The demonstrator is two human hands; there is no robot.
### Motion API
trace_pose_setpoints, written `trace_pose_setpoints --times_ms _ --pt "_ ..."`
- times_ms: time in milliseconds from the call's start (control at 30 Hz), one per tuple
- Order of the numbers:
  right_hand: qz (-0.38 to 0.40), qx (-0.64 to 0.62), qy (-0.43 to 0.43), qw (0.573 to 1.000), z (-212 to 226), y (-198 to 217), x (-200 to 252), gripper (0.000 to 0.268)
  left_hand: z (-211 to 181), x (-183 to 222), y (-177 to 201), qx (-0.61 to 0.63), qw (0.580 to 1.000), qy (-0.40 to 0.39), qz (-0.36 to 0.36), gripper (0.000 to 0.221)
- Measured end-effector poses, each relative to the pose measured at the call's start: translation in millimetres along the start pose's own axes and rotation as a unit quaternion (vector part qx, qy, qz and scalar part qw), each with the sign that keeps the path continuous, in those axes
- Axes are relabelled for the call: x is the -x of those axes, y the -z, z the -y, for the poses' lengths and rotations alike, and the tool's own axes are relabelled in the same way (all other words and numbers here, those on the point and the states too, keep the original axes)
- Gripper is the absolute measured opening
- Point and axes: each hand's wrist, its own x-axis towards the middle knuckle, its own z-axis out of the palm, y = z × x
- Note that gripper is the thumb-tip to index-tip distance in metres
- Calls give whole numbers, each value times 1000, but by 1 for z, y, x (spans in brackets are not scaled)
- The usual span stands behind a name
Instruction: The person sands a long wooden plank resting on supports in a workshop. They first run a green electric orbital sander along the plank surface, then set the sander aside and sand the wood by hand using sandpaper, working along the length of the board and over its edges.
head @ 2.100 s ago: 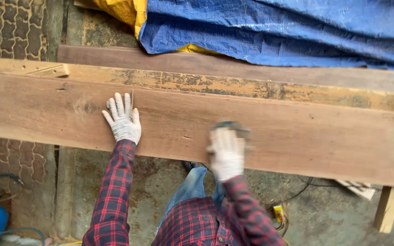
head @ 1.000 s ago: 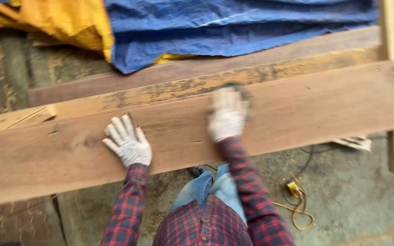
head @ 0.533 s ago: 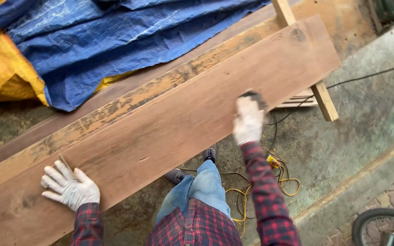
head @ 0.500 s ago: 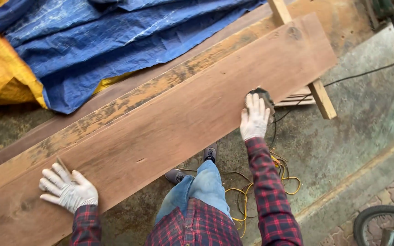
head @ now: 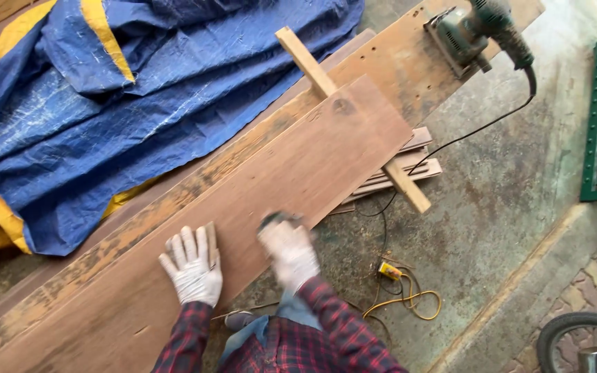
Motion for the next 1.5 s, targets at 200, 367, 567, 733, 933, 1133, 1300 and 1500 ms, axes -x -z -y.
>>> trace_pose_setpoints --times_ms 200,367,567,733,933,1133,1300,1500 --pt "-131 226 -246 933 -232 86 -12 60 -68 -40 0 -31 999 -12 28 68" --pt "-5 291 -285 913 -132 95 -35 73 -68 -42 5 -116 991 5 64 68" --pt "-109 183 -211 954 -198 83 -13 69 -61 -39 -11 -64 998 4 24 68" --pt "-194 214 -332 898 -312 135 -48 56 -59 -41 -14 -37 999 10 10 68" --pt "-133 202 -257 936 -211 94 -33 63 -61 -41 -18 -48 998 22 23 69" --pt "-122 231 -226 939 -272 109 -54 61 -60 -40 -15 -48 998 21 30 68" --pt "-183 195 -290 919 -320 143 -106 55 -58 -38 -15 -33 999 18 25 68" --pt "-91 188 -206 956 -210 99 -71 68 -60 -43 -12 -52 997 29 40 67"
